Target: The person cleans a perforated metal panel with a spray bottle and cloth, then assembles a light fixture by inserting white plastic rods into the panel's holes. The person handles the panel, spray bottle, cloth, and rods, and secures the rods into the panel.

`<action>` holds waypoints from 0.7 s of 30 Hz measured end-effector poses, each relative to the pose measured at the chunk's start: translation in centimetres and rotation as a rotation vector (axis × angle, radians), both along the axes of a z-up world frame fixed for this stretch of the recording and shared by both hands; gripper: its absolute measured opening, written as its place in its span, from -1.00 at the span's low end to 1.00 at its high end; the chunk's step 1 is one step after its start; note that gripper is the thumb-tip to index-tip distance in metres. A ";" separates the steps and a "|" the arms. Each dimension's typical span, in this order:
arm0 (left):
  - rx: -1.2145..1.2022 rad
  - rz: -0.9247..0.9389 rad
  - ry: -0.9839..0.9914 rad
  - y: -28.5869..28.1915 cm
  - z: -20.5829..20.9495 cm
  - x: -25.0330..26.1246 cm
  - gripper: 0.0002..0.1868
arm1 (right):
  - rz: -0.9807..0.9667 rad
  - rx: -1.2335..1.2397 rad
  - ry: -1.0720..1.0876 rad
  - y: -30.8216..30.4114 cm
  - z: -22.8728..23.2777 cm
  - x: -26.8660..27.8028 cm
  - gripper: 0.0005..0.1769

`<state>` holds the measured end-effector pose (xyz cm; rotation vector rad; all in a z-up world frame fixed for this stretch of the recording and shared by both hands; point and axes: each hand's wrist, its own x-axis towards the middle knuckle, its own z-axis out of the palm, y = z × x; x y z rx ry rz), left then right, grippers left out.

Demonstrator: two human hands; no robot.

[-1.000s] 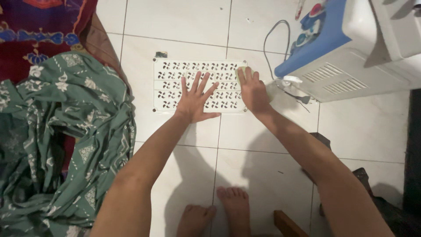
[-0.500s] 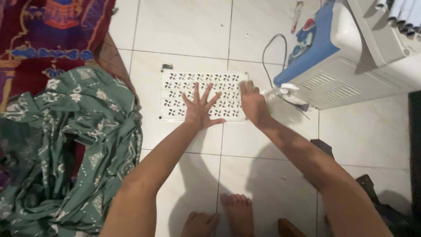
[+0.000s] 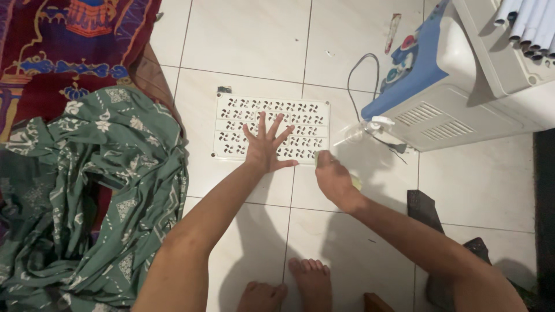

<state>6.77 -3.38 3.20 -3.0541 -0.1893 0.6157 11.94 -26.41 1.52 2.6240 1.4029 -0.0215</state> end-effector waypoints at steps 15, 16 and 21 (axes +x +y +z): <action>0.040 -0.024 -0.032 -0.8 -0.5 -1.3 0.22 | -0.085 0.281 -0.022 8.5 1.0 11.4 -0.37; 0.039 -0.027 -0.032 -0.8 -0.5 -1.3 0.23 | -0.106 0.235 -0.072 9.0 0.3 11.1 -0.38; 0.048 -0.036 -0.029 -0.7 -0.6 -1.3 0.24 | -0.078 0.121 -0.265 8.8 -1.3 9.1 -0.26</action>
